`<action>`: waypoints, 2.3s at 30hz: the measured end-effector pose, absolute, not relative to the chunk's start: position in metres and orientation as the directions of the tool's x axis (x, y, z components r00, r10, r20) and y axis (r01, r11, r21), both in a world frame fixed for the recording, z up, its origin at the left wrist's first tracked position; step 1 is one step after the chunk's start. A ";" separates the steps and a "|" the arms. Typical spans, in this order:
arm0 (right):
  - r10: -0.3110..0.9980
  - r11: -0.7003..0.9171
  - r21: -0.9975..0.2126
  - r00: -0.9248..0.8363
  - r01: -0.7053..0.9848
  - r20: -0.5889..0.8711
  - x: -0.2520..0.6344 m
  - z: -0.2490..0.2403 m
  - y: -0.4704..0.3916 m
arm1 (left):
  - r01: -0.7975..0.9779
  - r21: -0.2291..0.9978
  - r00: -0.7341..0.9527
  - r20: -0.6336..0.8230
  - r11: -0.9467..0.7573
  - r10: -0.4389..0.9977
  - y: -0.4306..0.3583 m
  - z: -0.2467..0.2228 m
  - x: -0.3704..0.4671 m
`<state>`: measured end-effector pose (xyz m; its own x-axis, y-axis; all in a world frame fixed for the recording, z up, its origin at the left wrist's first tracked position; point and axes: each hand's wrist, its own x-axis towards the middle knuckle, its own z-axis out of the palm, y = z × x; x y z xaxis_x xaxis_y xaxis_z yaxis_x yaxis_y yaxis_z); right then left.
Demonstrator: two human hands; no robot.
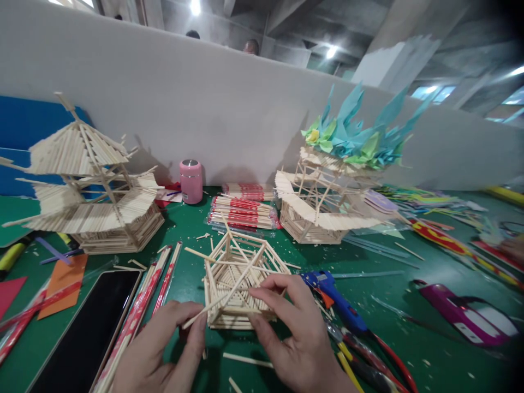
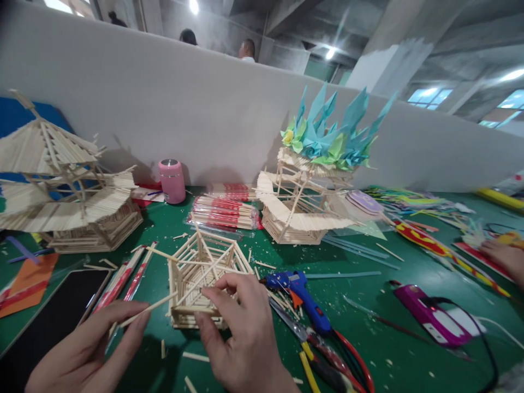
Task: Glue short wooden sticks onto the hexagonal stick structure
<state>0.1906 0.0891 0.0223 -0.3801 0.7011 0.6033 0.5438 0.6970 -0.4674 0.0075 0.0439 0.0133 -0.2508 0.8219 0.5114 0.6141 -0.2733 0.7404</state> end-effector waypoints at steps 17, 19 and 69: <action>0.693 0.713 -0.544 -0.326 0.442 0.643 0.176 0.017 0.090 | 0.750 0.497 0.033 0.630 -0.437 0.776 0.043 -0.004 0.001; 0.712 0.694 -0.581 -0.291 0.425 0.639 0.178 0.015 0.089 | 0.737 0.521 0.017 0.623 -0.431 0.782 0.042 -0.003 0.001; 0.714 0.695 -0.457 -0.457 0.556 0.531 0.172 0.029 0.088 | 0.810 0.251 0.253 0.666 -0.530 0.702 0.047 -0.016 0.008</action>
